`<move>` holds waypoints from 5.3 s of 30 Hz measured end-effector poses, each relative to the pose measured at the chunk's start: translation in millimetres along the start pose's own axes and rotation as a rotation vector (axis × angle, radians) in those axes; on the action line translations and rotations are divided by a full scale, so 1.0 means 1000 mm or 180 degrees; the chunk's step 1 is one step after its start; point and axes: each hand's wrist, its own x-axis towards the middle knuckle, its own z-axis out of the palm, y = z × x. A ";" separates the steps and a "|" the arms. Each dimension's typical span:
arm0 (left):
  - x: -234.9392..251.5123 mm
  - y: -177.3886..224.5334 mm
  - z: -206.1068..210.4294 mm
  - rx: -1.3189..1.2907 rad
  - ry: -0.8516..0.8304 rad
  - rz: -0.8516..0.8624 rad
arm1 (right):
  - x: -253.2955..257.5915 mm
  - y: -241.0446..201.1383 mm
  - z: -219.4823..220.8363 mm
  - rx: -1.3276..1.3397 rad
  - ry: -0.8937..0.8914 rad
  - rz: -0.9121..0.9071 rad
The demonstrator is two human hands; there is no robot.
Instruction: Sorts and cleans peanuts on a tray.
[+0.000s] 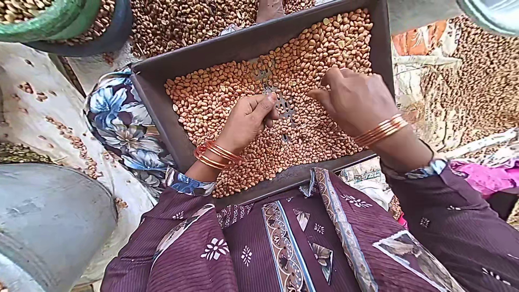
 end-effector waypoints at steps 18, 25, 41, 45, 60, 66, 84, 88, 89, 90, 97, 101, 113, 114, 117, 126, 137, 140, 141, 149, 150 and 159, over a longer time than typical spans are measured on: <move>-0.015 0.003 -0.055 -0.0005 0.0993 0.0966 | -0.022 -0.023 0.041 0.1393 -0.1021 -0.1847; -0.009 0.001 -0.041 0.2347 0.0697 0.1213 | 0.024 -0.022 0.035 0.1058 0.0239 -0.1907; 0.016 -0.017 -0.022 0.3877 0.0076 0.1254 | 0.040 -0.024 0.059 0.0929 0.0098 -0.2018; 0.012 -0.010 -0.031 0.2856 0.0490 0.1300 | 0.042 -0.025 0.061 0.0982 0.0141 -0.2005; -0.084 -0.018 -0.052 0.2348 -0.0111 0.1063 | 0.013 -0.056 0.065 0.2159 -0.0814 -0.2776; -0.101 -0.027 -0.053 0.3250 0.0003 0.1036 | 0.001 -0.069 0.076 0.1225 -0.0034 -0.2797; -0.100 -0.009 -0.062 0.0626 0.0214 0.0551 | -0.004 -0.079 0.079 0.0940 -0.0231 -0.2840; -0.091 0.006 -0.093 -0.0870 -0.0340 0.0528 | -0.001 -0.079 0.071 0.1055 -0.0394 -0.2806; -0.089 0.008 -0.096 -0.0662 -0.0259 0.0566 | 0.000 -0.078 0.064 0.1158 -0.0404 -0.2727; -0.088 0.010 -0.095 -0.0160 0.0010 0.0594 | 0.002 -0.076 0.057 0.1250 -0.0440 -0.2606; -0.074 -0.007 -0.069 0.3536 0.0881 0.0915 | 0.030 -0.041 0.032 0.2378 -0.0332 -0.1742; -0.070 -0.013 -0.065 0.3838 0.0631 0.0933 | 0.025 -0.042 0.041 0.1993 -0.0518 -0.1971; -0.063 0.008 -0.071 0.0749 0.0638 0.0687 | 0.036 -0.055 0.059 0.1508 -0.0029 -0.2488; -0.061 0.007 -0.070 0.1336 0.0648 0.0769 | 0.037 -0.056 0.062 0.1532 -0.0015 -0.2486; -0.052 -0.003 -0.069 0.2957 0.0516 0.1141 | 0.039 -0.057 0.064 0.1555 -0.0017 -0.2437; -0.042 -0.015 -0.068 0.4062 0.0371 0.1325 | 0.039 -0.057 0.063 0.1513 -0.0093 -0.2358; -0.045 -0.015 -0.054 0.4615 0.0277 0.1153 | 0.036 -0.059 0.064 0.1508 -0.0105 -0.2250; -0.044 -0.017 -0.052 0.4681 0.0355 0.1203 | 0.036 -0.059 0.064 0.1483 -0.0072 -0.2275; -0.044 -0.017 -0.052 0.4676 0.0377 0.1225 | 0.036 -0.059 0.064 0.1482 -0.0057 -0.2278; -0.051 -0.018 -0.046 0.4766 0.0461 0.1139 | 0.033 -0.051 0.042 0.1489 -0.0021 -0.1802; -0.051 -0.018 -0.045 0.4767 0.0495 0.1068 | 0.034 -0.049 0.043 0.1505 0.0007 -0.1842; -0.052 -0.008 -0.055 0.4189 0.0222 0.0854 | 0.042 -0.047 0.044 0.1291 -0.0115 -0.2106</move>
